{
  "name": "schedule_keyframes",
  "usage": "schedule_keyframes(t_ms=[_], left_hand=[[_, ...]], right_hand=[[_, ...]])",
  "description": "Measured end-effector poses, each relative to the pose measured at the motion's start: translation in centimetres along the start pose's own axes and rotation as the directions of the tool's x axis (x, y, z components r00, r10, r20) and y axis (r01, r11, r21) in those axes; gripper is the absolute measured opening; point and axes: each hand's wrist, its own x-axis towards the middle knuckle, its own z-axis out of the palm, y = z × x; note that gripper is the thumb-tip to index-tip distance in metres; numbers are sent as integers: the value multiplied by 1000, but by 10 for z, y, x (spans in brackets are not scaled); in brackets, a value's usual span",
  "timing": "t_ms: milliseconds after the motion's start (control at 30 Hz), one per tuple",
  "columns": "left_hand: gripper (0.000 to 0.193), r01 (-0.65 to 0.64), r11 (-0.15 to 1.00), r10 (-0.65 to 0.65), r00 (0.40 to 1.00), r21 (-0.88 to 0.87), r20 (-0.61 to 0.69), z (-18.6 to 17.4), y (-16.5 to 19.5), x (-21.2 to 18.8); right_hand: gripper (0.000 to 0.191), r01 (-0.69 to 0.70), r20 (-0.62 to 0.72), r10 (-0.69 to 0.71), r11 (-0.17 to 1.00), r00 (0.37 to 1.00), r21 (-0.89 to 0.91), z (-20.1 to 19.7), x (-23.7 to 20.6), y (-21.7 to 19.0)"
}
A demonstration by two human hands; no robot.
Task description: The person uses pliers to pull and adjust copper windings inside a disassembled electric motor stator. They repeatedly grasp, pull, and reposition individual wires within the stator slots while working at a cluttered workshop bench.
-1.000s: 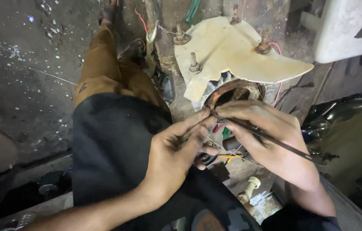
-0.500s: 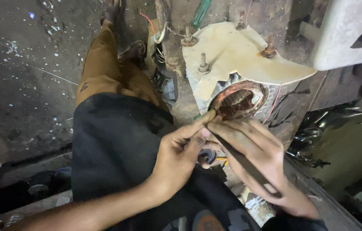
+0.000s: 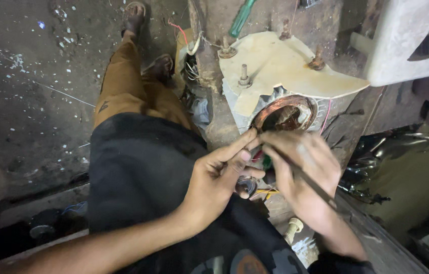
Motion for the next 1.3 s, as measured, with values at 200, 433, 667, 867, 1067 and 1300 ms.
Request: schedule_keyframes(t_ms=[200,433,667,867,1067,1300], left_hand=[[44,-15,1000,16,1000,-11,17,0,-3,-2],[46,41,999,-41,999,-14,10,-1,1,0],[46,-51,994,48,998,94,37,3,7,-3],[46,-70,975,76,997,212,-21,-2,-9,-4],[48,-149,967,131,987,208,97,-11,-19,16],[45,-264,962,251,953,63,169,-24,-39,43]], right_hand=[[42,107,27,-106,994,994,-21,6,-2,-3],[25,13,-113,-23,996,993,-88,7,-8,-4],[28,77,-56,-73,995,996,65,-5,-12,-8],[37,97,-118,-102,994,988,-46,0,-30,1],[30,46,-208,-41,999,977,19,0,-30,-2],[29,129,-216,-115,990,970,51,14,-38,9]])
